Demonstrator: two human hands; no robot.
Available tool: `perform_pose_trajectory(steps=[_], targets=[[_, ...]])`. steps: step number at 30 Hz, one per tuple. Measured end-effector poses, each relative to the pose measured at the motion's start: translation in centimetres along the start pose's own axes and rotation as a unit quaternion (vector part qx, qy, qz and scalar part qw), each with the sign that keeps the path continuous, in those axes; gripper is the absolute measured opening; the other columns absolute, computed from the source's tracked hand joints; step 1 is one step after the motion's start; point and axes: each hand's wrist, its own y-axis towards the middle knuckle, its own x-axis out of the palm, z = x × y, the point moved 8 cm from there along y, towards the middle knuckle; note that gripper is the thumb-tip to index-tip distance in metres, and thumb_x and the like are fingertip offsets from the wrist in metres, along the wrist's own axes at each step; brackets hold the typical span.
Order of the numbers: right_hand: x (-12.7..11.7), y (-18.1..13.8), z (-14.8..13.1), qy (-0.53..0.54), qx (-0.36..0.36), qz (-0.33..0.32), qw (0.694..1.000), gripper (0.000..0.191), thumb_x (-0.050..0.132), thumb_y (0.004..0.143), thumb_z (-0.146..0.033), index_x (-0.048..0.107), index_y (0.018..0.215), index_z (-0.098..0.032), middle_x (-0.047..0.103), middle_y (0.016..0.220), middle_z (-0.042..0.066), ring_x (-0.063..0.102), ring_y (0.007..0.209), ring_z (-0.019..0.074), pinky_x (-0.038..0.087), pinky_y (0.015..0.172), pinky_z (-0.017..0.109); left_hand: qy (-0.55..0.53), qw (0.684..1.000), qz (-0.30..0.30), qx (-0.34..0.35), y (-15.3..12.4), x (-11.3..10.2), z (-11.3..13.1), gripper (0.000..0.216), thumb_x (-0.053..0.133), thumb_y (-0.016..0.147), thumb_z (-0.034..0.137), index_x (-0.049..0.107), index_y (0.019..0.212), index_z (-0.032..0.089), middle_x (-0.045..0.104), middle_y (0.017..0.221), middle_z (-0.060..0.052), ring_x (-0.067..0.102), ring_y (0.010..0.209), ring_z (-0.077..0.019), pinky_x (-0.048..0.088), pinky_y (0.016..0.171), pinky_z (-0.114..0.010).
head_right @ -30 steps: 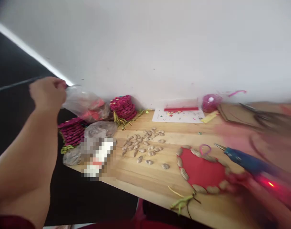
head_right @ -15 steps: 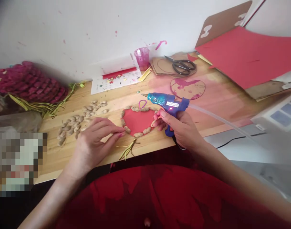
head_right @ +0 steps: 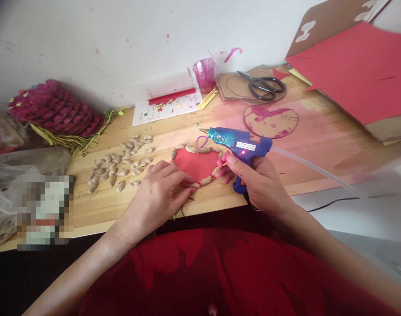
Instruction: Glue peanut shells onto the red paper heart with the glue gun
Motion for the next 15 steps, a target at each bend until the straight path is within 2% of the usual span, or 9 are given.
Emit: perform_pose_trajectory(steps=[4, 9, 12, 15], targets=[[-0.2, 0.0, 0.0, -0.005, 0.004, 0.016, 1.0, 0.014, 0.08, 0.086, -0.035, 0.079, 0.086, -0.022, 0.073, 0.087, 0.003, 0.072, 0.074, 0.0152, 0.057, 0.061, 0.02, 0.008, 0.999, 0.05, -0.011, -1.0, -2.5, -0.8, 0.004, 0.068, 0.094, 0.021, 0.07, 0.092, 0.02, 0.07, 0.088, -0.003, 0.057, 0.09, -0.0225, 0.044, 0.087, -0.04], [-0.1, 0.2, -0.1, -0.016, 0.02, 0.036, 0.999, 0.019, 0.086, 0.078, -0.041, 0.079, 0.079, -0.024, 0.073, 0.088, 0.004, 0.072, 0.076, 0.0179, 0.058, 0.059, 0.021, 0.082, 0.989, 0.087, -0.088, -4.6, -6.0, -5.5, 0.002, 0.072, 0.09, 0.02, 0.072, 0.091, 0.022, 0.073, 0.085, -0.002, 0.061, 0.088, -0.023, 0.045, 0.084, -0.04], [-0.3, 0.2, 0.1, -0.027, 0.032, 0.049, 0.998, 0.022, 0.09, 0.073, -0.042, 0.079, 0.077, -0.023, 0.073, 0.085, 0.004, 0.072, 0.072, 0.0177, 0.058, 0.058, 0.021, 0.116, 0.98, 0.089, -0.134, -6.4, -6.5, -8.3, 0.003, 0.071, 0.09, 0.02, 0.073, 0.092, 0.022, 0.073, 0.083, -0.002, 0.061, 0.085, -0.0239, 0.047, 0.083, -0.041], [-0.6, 0.1, 0.1, -0.043, 0.034, 0.065, 0.996, 0.025, 0.091, 0.07, -0.044, 0.079, 0.078, -0.023, 0.073, 0.083, 0.004, 0.071, 0.069, 0.0173, 0.058, 0.058, 0.021, 0.125, 0.975, 0.096, -0.155, -6.8, -6.2, -9.6, 0.004, 0.071, 0.09, 0.022, 0.074, 0.093, 0.022, 0.073, 0.082, -0.002, 0.062, 0.084, -0.0246, 0.047, 0.085, -0.042]])
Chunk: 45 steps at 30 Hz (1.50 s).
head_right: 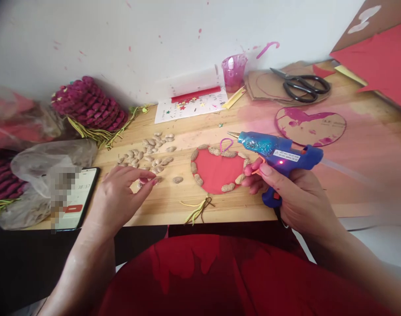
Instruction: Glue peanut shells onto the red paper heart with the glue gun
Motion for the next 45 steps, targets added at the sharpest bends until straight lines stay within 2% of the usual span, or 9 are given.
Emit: perform_pose_trajectory(steps=[6, 9, 11, 17, 24, 30, 34, 38, 45], targets=[[-0.1, -0.2, -0.1, -0.005, 0.005, 0.017, 1.0, 0.028, 0.092, 0.068, -0.047, 0.081, 0.078, -0.024, 0.073, 0.079, 0.003, 0.069, 0.066, 0.0163, 0.057, 0.056, 0.021, -0.047, 0.998, 0.041, 0.02, 0.9, -0.6, 0.6, 0.018, 0.064, 0.097, 0.027, 0.074, 0.084, 0.02, 0.074, 0.081, -0.003, 0.064, 0.08, -0.022, 0.049, 0.079, -0.039], [0.1, -0.2, -0.1, -0.007, 0.008, 0.02, 1.0, 0.027, 0.092, 0.068, -0.047, 0.08, 0.077, -0.024, 0.074, 0.08, 0.003, 0.068, 0.065, 0.0165, 0.058, 0.059, 0.023, -0.082, 0.995, 0.043, 0.037, 1.0, -0.7, 1.2, 0.016, 0.06, 0.099, 0.021, 0.075, 0.095, 0.019, 0.075, 0.087, -0.004, 0.065, 0.084, -0.0211, 0.05, 0.081, -0.037], [0.1, -0.2, -0.1, -0.011, 0.009, 0.022, 1.0, 0.026, 0.092, 0.069, -0.046, 0.08, 0.078, -0.024, 0.075, 0.082, 0.004, 0.068, 0.066, 0.0169, 0.058, 0.059, 0.024, -0.109, 0.992, 0.035, 0.053, 1.0, -0.2, 1.9, 0.013, 0.062, 0.097, 0.018, 0.074, 0.102, 0.02, 0.076, 0.093, -0.004, 0.065, 0.089, -0.0209, 0.051, 0.085, -0.037], [0.2, -0.2, -0.4, -0.014, 0.001, 0.015, 1.0, 0.019, 0.088, 0.073, -0.043, 0.08, 0.079, -0.026, 0.075, 0.09, 0.006, 0.071, 0.072, 0.0205, 0.057, 0.057, 0.028, -0.083, 0.995, -0.012, 0.055, 1.4, 2.0, 3.2, 0.004, 0.071, 0.091, 0.017, 0.073, 0.09, 0.02, 0.075, 0.092, -0.005, 0.061, 0.09, -0.023, 0.05, 0.088, -0.041], [0.6, -0.2, -0.4, 0.007, -0.007, -0.009, 1.0, 0.018, 0.086, 0.078, -0.041, 0.08, 0.08, -0.025, 0.073, 0.085, 0.004, 0.07, 0.073, 0.0185, 0.058, 0.062, 0.026, -0.093, 0.993, -0.019, 0.072, 1.8, 1.9, 4.0, 0.004, 0.071, 0.091, 0.02, 0.073, 0.088, 0.02, 0.073, 0.087, -0.005, 0.061, 0.087, -0.0226, 0.049, 0.084, -0.04], [0.9, -0.2, -0.5, 0.021, -0.02, -0.041, 0.999, 0.015, 0.081, 0.084, -0.037, 0.079, 0.086, -0.022, 0.071, 0.087, 0.003, 0.071, 0.072, 0.0149, 0.056, 0.061, 0.021, -0.164, 0.971, -0.062, 0.16, 2.4, 2.0, 8.5, 0.006, 0.067, 0.095, 0.023, 0.073, 0.094, 0.02, 0.073, 0.089, -0.004, 0.06, 0.085, -0.02, 0.049, 0.083, -0.037], [0.9, -0.3, -0.5, 0.028, -0.029, -0.049, 0.998, 0.012, 0.078, 0.088, -0.035, 0.08, 0.088, -0.024, 0.072, 0.086, 0.002, 0.071, 0.072, 0.0143, 0.056, 0.061, 0.02, -0.156, 0.964, -0.099, 0.191, 2.9, 3.0, 10.8, 0.007, 0.066, 0.096, 0.023, 0.073, 0.097, 0.021, 0.071, 0.09, -0.005, 0.06, 0.089, -0.0222, 0.048, 0.085, -0.039], [0.8, -0.4, -0.4, 0.027, -0.021, -0.05, 0.998, 0.011, 0.077, 0.089, -0.035, 0.079, 0.088, -0.024, 0.074, 0.088, 0.002, 0.072, 0.073, 0.0151, 0.057, 0.061, 0.021, -0.134, 0.963, -0.125, 0.2, 3.1, 4.0, 11.4, 0.006, 0.067, 0.095, 0.025, 0.072, 0.096, 0.022, 0.069, 0.09, -0.005, 0.059, 0.09, -0.0237, 0.048, 0.084, -0.04], [0.7, -0.4, -0.5, 0.018, -0.029, -0.055, 0.998, 0.01, 0.075, 0.091, -0.034, 0.079, 0.089, -0.024, 0.075, 0.089, 0.002, 0.072, 0.075, 0.0159, 0.058, 0.062, 0.023, -0.12, 0.965, -0.132, 0.193, 3.1, 4.1, 11.6, 0.008, 0.065, 0.096, 0.024, 0.072, 0.096, 0.021, 0.066, 0.087, -0.005, 0.058, 0.088, -0.024, 0.047, 0.08, -0.039]])
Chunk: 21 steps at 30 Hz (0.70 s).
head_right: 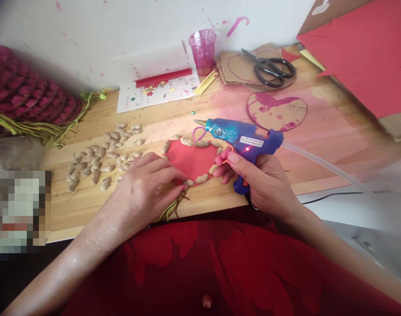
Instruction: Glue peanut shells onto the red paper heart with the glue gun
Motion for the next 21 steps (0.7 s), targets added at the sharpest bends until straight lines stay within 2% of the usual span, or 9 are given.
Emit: perform_pose_trajectory(steps=[8, 12, 16, 21], targets=[[0.2, 0.1, 0.0, -0.003, -0.002, -0.014, 1.0, 0.012, 0.073, 0.093, -0.034, 0.079, 0.088, -0.025, 0.075, 0.088, 0.001, 0.071, 0.075, 0.0144, 0.057, 0.063, 0.021, 0.002, 1.0, 0.001, 0.0, -0.1, 0.2, 0.2, 0.008, 0.065, 0.096, 0.024, 0.072, 0.098, 0.019, 0.067, 0.089, -0.006, 0.059, 0.09, -0.0245, 0.048, 0.081, -0.04], [0.2, 0.1, -0.1, -0.004, -0.004, -0.012, 1.0, 0.013, 0.074, 0.092, -0.035, 0.079, 0.086, -0.025, 0.075, 0.086, 0.001, 0.07, 0.073, 0.0152, 0.056, 0.062, 0.022, -0.004, 0.998, 0.056, -0.009, -0.9, -1.5, -0.6, 0.01, 0.064, 0.098, 0.025, 0.071, 0.099, 0.019, 0.071, 0.091, -0.005, 0.061, 0.087, -0.0221, 0.049, 0.081, -0.039], [0.2, 0.1, 0.0, -0.009, 0.003, -0.004, 1.0, 0.014, 0.077, 0.089, -0.038, 0.078, 0.086, -0.024, 0.074, 0.087, 0.003, 0.07, 0.074, 0.0185, 0.057, 0.062, 0.028, 0.019, 0.99, 0.126, -0.058, -2.5, -3.8, -2.3, 0.018, 0.064, 0.098, 0.028, 0.069, 0.082, 0.02, 0.069, 0.076, -0.001, 0.06, 0.072, -0.0172, 0.048, 0.07, -0.034], [0.0, 0.0, 0.1, -0.004, 0.015, 0.014, 1.0, 0.015, 0.079, 0.086, -0.039, 0.076, 0.085, -0.025, 0.073, 0.09, 0.003, 0.071, 0.075, 0.0199, 0.057, 0.061, 0.029, 0.028, 0.987, 0.141, -0.071, -3.7, -4.2, -2.8, 0.024, 0.058, 0.101, 0.024, 0.069, 0.079, 0.019, 0.068, 0.073, -0.003, 0.059, 0.07, -0.0178, 0.046, 0.068, -0.035]])
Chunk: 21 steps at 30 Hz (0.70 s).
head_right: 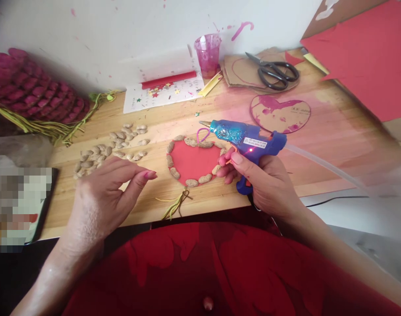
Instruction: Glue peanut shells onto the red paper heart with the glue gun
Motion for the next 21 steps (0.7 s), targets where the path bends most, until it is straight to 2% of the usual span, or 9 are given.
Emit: perform_pose_trajectory(steps=[4, 8, 12, 17, 21], targets=[[-0.1, 0.1, -0.1, -0.001, -0.004, 0.009, 1.0, 0.015, 0.082, 0.083, -0.039, 0.078, 0.082, -0.024, 0.073, 0.088, 0.003, 0.072, 0.074, 0.0178, 0.056, 0.059, 0.024, 0.002, 1.0, 0.006, -0.008, -0.5, -0.4, -0.7, 0.02, 0.056, 0.101, 0.02, 0.072, 0.089, 0.018, 0.072, 0.082, -0.004, 0.063, 0.077, -0.019, 0.049, 0.073, -0.035], [-0.6, 0.1, 0.1, -0.02, 0.021, 0.035, 0.999, 0.017, 0.086, 0.076, -0.042, 0.08, 0.079, -0.026, 0.074, 0.087, 0.004, 0.073, 0.074, 0.0206, 0.058, 0.057, 0.025, 0.041, 0.995, 0.056, -0.065, -1.6, -2.8, -3.6, 0.017, 0.057, 0.1, 0.019, 0.074, 0.103, 0.02, 0.075, 0.09, -0.003, 0.068, 0.087, -0.0194, 0.052, 0.08, -0.033], [-0.8, -0.1, -0.1, -0.044, 0.032, 0.055, 0.997, 0.021, 0.088, 0.072, -0.047, 0.081, 0.077, -0.028, 0.076, 0.092, 0.008, 0.074, 0.077, 0.0243, 0.061, 0.057, 0.028, 0.106, 0.984, 0.095, -0.108, -3.4, -5.0, -6.3, 0.012, 0.064, 0.096, 0.023, 0.075, 0.101, 0.023, 0.077, 0.092, -0.002, 0.068, 0.086, -0.0203, 0.053, 0.081, -0.033], [-0.8, 0.3, -0.3, -0.06, 0.04, 0.076, 0.995, 0.03, 0.094, 0.058, -0.05, 0.081, 0.072, -0.027, 0.075, 0.085, 0.01, 0.073, 0.069, 0.0258, 0.062, 0.051, 0.029, 0.073, 0.991, 0.041, -0.107, -4.5, -3.5, -6.9, 0.009, 0.067, 0.093, 0.02, 0.074, 0.099, 0.021, 0.075, 0.09, -0.003, 0.066, 0.089, -0.0211, 0.053, 0.084, -0.036], [-0.7, 0.7, -0.6, -0.068, 0.039, 0.102, 0.992, 0.045, 0.099, 0.04, -0.057, 0.078, 0.064, -0.025, 0.073, 0.078, 0.009, 0.072, 0.064, 0.026, 0.062, 0.046, 0.031, 0.039, 0.992, 0.043, -0.114, -4.5, -2.3, -7.3, 0.01, 0.067, 0.093, 0.02, 0.074, 0.1, 0.02, 0.075, 0.09, -0.004, 0.066, 0.089, -0.0215, 0.053, 0.084, -0.037]])
